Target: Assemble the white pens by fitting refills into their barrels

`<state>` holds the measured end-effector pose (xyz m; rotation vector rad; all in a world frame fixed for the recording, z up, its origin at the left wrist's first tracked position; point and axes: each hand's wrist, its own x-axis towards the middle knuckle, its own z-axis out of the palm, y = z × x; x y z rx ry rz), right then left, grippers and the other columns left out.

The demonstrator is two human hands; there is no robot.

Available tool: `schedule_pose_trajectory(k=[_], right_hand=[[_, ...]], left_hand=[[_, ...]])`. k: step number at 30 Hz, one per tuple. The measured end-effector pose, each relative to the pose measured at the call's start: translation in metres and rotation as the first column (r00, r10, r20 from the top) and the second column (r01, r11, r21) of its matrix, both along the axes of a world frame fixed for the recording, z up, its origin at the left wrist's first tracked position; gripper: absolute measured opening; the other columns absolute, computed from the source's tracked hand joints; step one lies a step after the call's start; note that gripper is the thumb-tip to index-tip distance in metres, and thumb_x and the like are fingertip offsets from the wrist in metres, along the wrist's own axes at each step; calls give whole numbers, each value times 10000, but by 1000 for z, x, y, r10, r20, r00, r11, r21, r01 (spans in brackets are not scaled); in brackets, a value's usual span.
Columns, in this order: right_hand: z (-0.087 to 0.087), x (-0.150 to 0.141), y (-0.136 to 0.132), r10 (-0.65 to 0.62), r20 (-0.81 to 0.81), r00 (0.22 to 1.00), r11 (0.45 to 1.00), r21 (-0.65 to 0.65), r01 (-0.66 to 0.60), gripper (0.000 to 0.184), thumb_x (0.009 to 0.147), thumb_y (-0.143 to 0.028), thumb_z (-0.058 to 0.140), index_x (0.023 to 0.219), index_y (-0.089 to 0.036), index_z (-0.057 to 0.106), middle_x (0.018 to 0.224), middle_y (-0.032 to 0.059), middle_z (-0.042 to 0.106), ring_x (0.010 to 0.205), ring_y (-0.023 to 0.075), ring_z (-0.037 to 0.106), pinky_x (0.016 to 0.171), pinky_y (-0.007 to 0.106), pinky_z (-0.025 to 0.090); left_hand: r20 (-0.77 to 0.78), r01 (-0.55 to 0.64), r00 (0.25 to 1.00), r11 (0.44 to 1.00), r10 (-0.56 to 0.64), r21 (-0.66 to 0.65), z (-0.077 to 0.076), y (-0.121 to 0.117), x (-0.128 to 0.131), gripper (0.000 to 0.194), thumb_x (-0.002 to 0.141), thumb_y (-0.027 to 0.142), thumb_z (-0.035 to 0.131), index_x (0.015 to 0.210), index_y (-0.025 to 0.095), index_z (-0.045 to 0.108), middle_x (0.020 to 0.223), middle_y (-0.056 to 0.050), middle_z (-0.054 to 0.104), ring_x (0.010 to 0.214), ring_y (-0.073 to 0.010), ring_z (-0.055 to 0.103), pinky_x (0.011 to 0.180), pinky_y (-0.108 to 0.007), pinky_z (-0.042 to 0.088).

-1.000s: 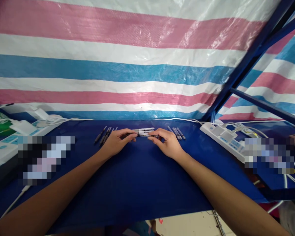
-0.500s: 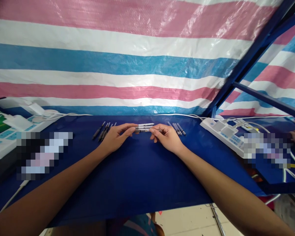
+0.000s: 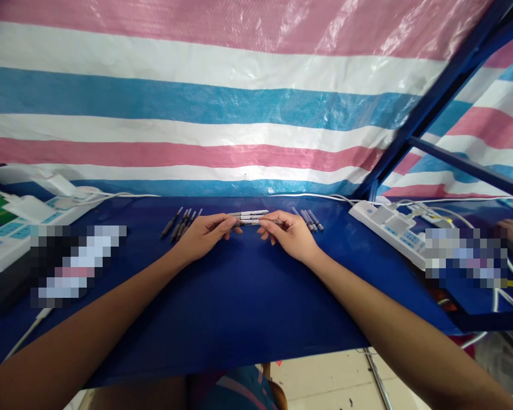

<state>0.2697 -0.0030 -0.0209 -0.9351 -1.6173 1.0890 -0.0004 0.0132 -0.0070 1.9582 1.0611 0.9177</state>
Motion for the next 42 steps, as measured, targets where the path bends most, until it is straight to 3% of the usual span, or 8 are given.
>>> schedule_pose_trajectory(k=[3,9,15,18,21,28,35,42], right_hand=[[-2,1,0,-7,32,999,999,49,5,378,933,-542,801,1140,-226,778,1000,69,811,726,181,716,643,339,610],[2,3,-4,-28,185,982,975,224,-14,257,951,-476,794,1111,-277,816,1156,75,809,977,262,771,843,425,641],[5,0,-8,65,153,986,998,-31,-61,386,1021,-592,663,969,-221,756,792,40,794,602,171,717,553,295,557],[7,-2,-7,109,95,989,986,-136,-96,464,997,-650,665,930,-194,717,765,47,788,530,149,689,443,247,466],[7,-3,-5,115,18,993,978,-179,-109,463,969,-648,705,975,-185,711,821,60,801,572,157,719,442,238,475],[2,-4,-1,2,-10,1000,1000,-23,-3,402,851,-546,869,1081,-230,772,905,41,797,645,164,692,632,332,616],[-2,3,4,-61,115,991,991,128,46,303,883,-503,842,1057,-259,798,1018,53,792,743,192,707,719,355,620],[-2,3,2,-71,152,986,987,156,47,291,903,-487,827,1084,-262,796,1030,54,799,745,197,713,739,366,622]], left_hand=[[-10,-3,1000,1000,3,-6,1,1,-2,499,1056,591,560,928,193,833,672,-3,660,631,-141,568,620,-255,435],[124,43,992,991,-27,-129,-8,4,1,452,1019,588,630,1069,185,828,842,-49,783,633,-143,605,594,-256,487],[255,7,967,993,24,-119,-15,2,4,435,842,525,872,1124,197,821,1044,-84,827,890,-229,770,832,-347,640],[275,-11,961,996,34,-84,-15,1,4,457,821,525,893,1126,193,815,1099,-105,828,989,-274,794,942,-415,652],[268,-11,963,999,23,-44,-14,0,3,452,823,514,899,1120,186,808,1087,-113,830,1010,-290,802,965,-433,655],[218,2,976,999,9,-52,-16,2,1,476,884,535,840,1222,204,793,1157,-112,821,1020,-275,795,947,-404,652],[157,-17,987,1000,15,9,-15,2,1,409,905,519,816,1188,224,822,1205,-93,816,1097,-284,779,1020,-411,620],[157,-11,988,1000,7,29,-13,-1,1,373,919,479,803,1187,220,818,1186,-94,821,1058,-272,794,976,-391,634]])
